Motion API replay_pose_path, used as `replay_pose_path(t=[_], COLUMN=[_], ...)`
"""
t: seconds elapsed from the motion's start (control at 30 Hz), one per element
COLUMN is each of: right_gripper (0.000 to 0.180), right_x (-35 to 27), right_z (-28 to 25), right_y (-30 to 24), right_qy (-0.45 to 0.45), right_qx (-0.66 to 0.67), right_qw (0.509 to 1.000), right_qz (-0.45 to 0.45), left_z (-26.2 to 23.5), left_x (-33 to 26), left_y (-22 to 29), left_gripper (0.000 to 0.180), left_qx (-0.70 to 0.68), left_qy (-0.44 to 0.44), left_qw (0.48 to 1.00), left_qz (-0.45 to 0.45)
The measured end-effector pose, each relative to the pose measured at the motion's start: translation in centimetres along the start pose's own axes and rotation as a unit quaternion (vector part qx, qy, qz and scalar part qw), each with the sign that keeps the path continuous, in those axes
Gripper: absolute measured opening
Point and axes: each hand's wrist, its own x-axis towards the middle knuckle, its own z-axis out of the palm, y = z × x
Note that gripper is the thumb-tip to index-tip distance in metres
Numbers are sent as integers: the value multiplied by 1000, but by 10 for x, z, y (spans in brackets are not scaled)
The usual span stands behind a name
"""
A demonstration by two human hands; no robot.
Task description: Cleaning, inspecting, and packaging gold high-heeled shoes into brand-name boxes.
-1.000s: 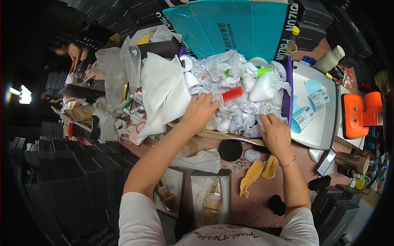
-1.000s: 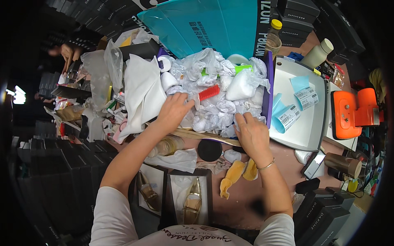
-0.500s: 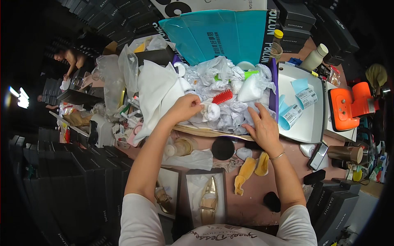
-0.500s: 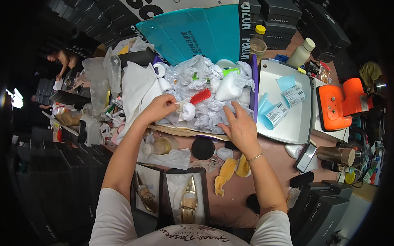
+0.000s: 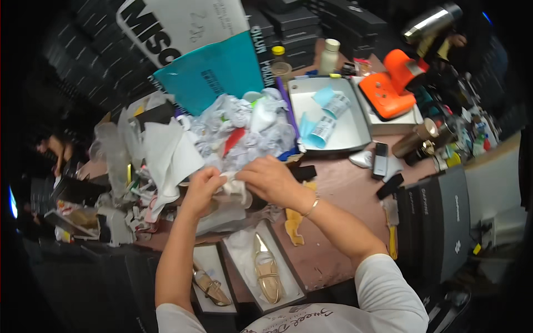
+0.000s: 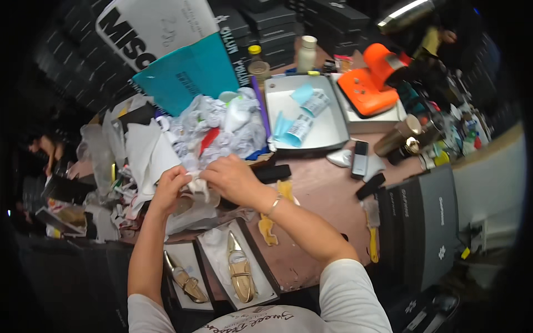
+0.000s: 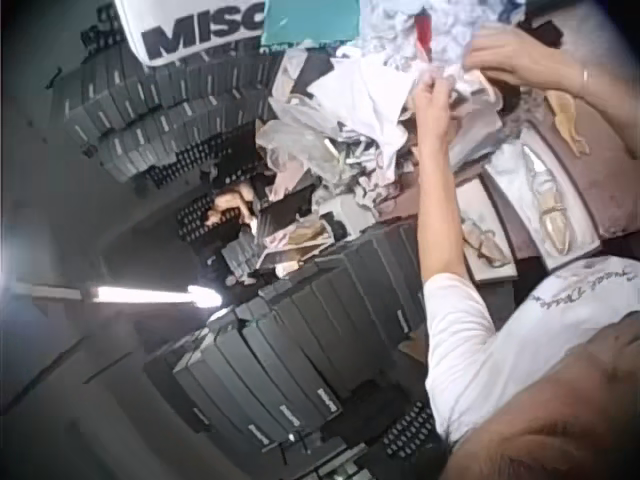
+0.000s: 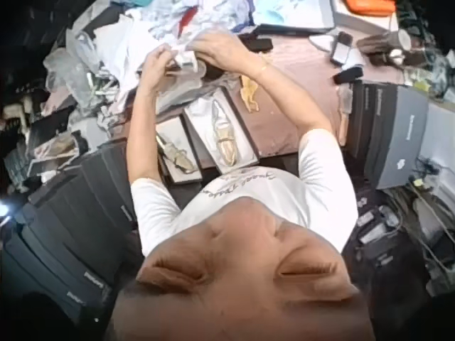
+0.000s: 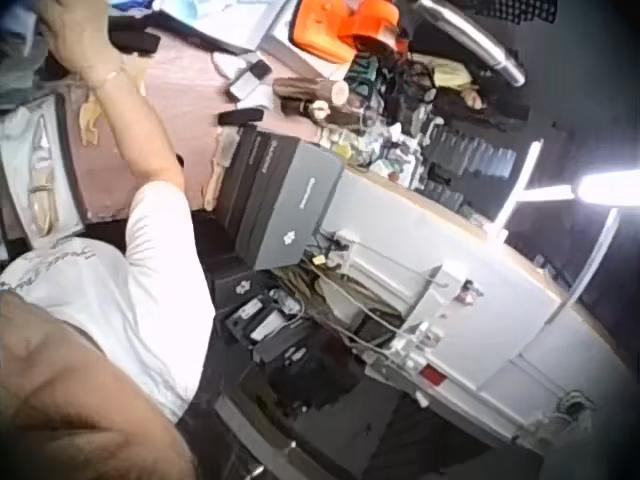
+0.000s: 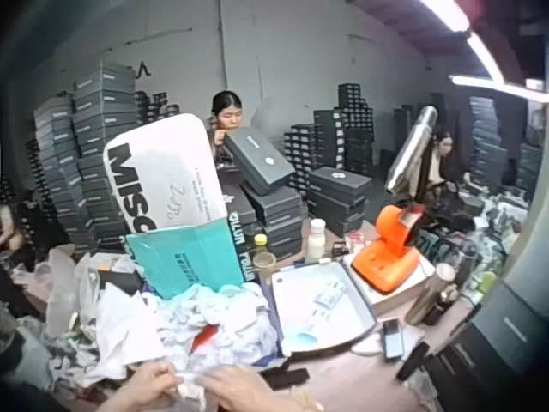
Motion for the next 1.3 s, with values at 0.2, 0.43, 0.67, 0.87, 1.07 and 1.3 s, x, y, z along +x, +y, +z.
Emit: replay_pose_path(t=[0.2, 0.43, 0.67, 0.87, 1.07, 1.3], right_gripper=[11, 18, 17, 15, 13, 20], right_x=[-79, -173, -216, -234, -266, -269], right_z=[-6, 4, 6, 2, 7, 10], right_y=[-91, -219, -317, -350, -344, -327], right_qy=[166, 99, -53, -83, -69, -56], right_qx=[265, 173, 167, 94, 321, 464], right_qw=[930, 965, 981, 988, 910, 819], right_qz=[192, 171, 85, 89, 255, 332], left_z=[10, 64, 84, 63, 63, 76], left_x=[-83, -258, -371, -412, -413, -406], left_y=[-44, -62, -89, -135, -160, -190], left_gripper=[15, 77, 57, 16, 16, 14], left_qx=[-38, 148, 222, 263, 25, -317], left_qy=[-60, -82, -102, -55, -21, -8], left_qw=[998, 920, 930, 921, 968, 944], left_qz=[3, 354, 273, 283, 249, 94])
